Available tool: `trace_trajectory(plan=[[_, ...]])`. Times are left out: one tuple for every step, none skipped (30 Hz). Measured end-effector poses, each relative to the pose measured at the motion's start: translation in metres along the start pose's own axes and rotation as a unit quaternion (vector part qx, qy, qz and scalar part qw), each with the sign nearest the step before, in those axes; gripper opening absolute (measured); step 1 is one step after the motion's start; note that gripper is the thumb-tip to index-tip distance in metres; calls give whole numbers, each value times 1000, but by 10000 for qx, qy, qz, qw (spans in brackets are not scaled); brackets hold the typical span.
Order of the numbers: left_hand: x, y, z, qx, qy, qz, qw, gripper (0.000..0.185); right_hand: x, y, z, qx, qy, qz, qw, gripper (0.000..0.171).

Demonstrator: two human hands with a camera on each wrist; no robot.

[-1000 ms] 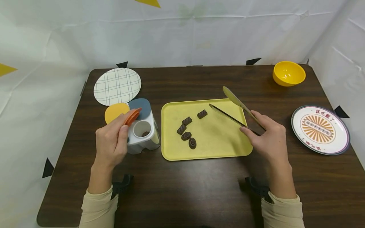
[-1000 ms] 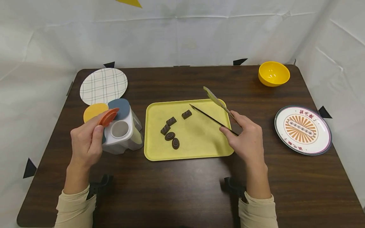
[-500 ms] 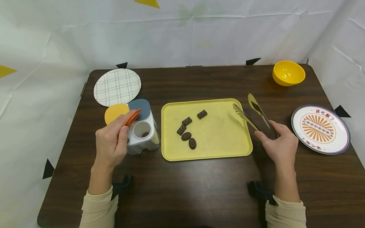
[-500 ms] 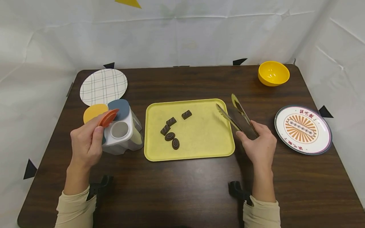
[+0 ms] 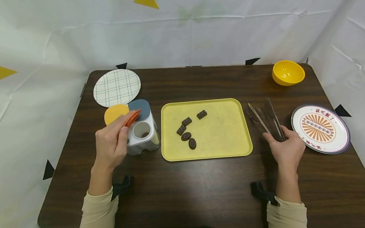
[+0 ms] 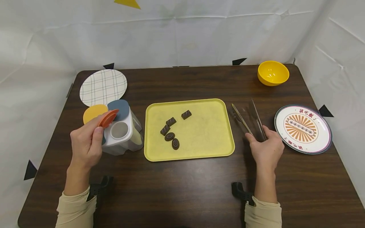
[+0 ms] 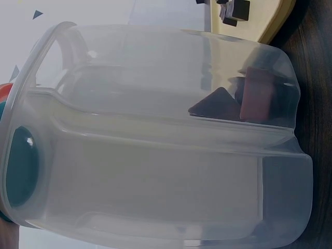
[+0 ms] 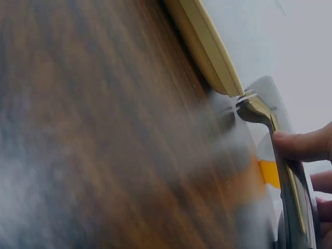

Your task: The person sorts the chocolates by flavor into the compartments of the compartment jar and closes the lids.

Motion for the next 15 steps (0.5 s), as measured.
trace_trajectory(plan=[[0,0,0,-9,3,3,10000,43,0,1,-1,-4,14,36,10000,60],[0,0,0,-12,12,12,10000,43,1,2,-2,-4,18,72,10000,61],[0,0,0,-15,13,18,10000,43,1,3,-2,-15,16,102,9999,61],[0,1,0,-16,21,32,10000,43,1,3,-3,-27,11,126,9999,61],[1,1,0,-25,30,41,10000,43,1,3,-3,-53,7,132,9999,61],[1,1,0,-30,45,58,10000,44,1,4,-3,-78,-13,152,9999,61],[1,1,0,-39,47,68,10000,44,1,4,-3,-110,-38,175,9998,62],[1,1,0,-43,53,85,9999,44,1,4,-2,-136,-60,190,9997,62],[1,1,0,-39,48,93,9999,44,1,5,-2,-172,-82,218,9996,62],[1,1,0,-47,44,107,9999,44,1,5,-1,-202,-109,256,9994,63],[1,1,0,-60,41,118,9999,44,2,6,-1,-234,-136,293,9992,63],[1,2,0,-54,40,133,9999,44,2,7,0,-258,-160,330,9990,64],[1,2,0,-36,35,141,9999,44,2,7,0,-275,-176,358,9988,64],[0,2,0,-10,37,151,9999,44,2,7,1,-291,-187,382,9987,64],[0,2,0,10,31,157,9999,45,2,8,1,-308,-193,391,9986,64]])
Point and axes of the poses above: each hand's wrist, its own x-axis towards the middle knuckle, its own z-axis out of the palm, y = z × x, the point moved 8 cm from there along x, towards the middle knuckle, and after that the axes turned 11 degrees about z, right-handed, at the moved point
